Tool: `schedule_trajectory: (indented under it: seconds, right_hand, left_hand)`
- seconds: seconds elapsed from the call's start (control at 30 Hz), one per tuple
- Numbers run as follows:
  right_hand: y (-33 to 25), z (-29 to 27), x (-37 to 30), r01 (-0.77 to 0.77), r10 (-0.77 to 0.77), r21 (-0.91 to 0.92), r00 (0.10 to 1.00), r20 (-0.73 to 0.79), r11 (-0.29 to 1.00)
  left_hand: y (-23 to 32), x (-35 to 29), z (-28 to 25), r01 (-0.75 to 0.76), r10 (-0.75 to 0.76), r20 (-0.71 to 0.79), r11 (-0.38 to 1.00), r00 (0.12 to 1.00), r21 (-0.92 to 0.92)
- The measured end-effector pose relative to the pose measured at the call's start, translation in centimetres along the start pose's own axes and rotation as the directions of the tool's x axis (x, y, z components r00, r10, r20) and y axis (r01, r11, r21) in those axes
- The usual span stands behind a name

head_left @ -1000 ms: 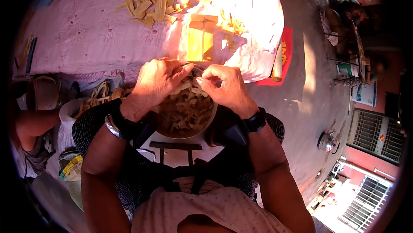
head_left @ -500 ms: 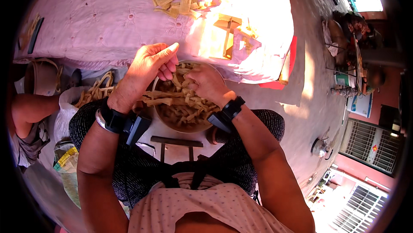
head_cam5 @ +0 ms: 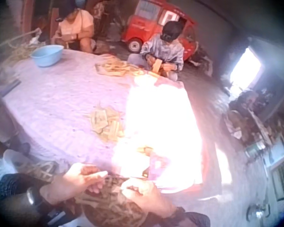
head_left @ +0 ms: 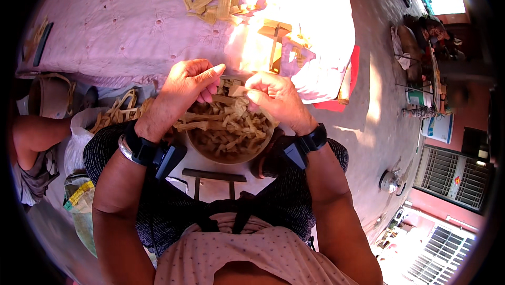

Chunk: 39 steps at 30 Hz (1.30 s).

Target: The person prepares strips of dried bamboo shoots by peeling them apart and placing them into a bowl.

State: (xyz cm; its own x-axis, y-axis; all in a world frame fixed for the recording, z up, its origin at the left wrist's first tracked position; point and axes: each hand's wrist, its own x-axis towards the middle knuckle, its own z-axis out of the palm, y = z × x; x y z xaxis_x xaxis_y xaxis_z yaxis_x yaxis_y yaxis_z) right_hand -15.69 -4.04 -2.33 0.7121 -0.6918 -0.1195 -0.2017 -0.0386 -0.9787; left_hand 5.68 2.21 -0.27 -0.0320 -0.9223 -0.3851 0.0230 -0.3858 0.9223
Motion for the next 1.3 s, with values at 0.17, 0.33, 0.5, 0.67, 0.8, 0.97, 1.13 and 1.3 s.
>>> schedule_trajectory:
  seconds: [0.17,0.33,0.5,0.67,0.8,0.97,1.13,1.3]
  right_hand:
    - [-3.2,-1.6,-1.3,-0.062,0.065,0.138,0.998,-0.013,0.988]
    - [-5.0,-2.2,-2.5,-0.041,0.044,0.162,0.999,-0.012,0.986]
    - [-5.8,-2.3,-3.0,0.004,0.0,0.199,1.0,-0.02,0.98]
    - [-6.2,-3.0,-3.6,0.067,-0.064,0.188,0.998,-0.024,0.98]
    - [-6.3,-4.0,-4.5,-0.053,0.046,0.232,0.998,0.037,0.971]
    - [-6.0,-5.8,-6.0,-0.041,0.035,0.217,0.999,0.035,0.975]
    - [-7.3,-8.0,-7.2,-0.113,0.108,0.192,0.994,0.035,0.975]
    - [-5.6,-10.0,-7.9,-0.201,0.201,0.004,0.979,0.02,0.98]
  left_hand:
    - [0.3,0.5,1.5,-0.068,0.068,-0.01,0.997,0.998,-0.028]
    - [1.1,0.8,3.3,-0.283,0.292,0.04,0.948,0.956,-0.144]
    - [2.8,-0.2,5.5,-0.24,0.274,0.113,0.939,0.955,-0.245]
    - [3.6,-1.0,4.5,-0.061,0.174,0.292,0.931,0.941,-0.36]
    - [4.6,-1.5,2.2,-0.246,0.273,0.015,0.891,0.962,-0.382]
    - [5.4,-2.1,-3.2,-0.463,0.433,-0.17,0.781,0.885,-0.419]
    - [5.1,-3.0,-7.8,-0.599,0.357,-0.54,0.705,0.762,-0.38]
    - [4.5,-3.5,-9.8,-0.564,0.36,-0.772,0.826,0.524,0.002]
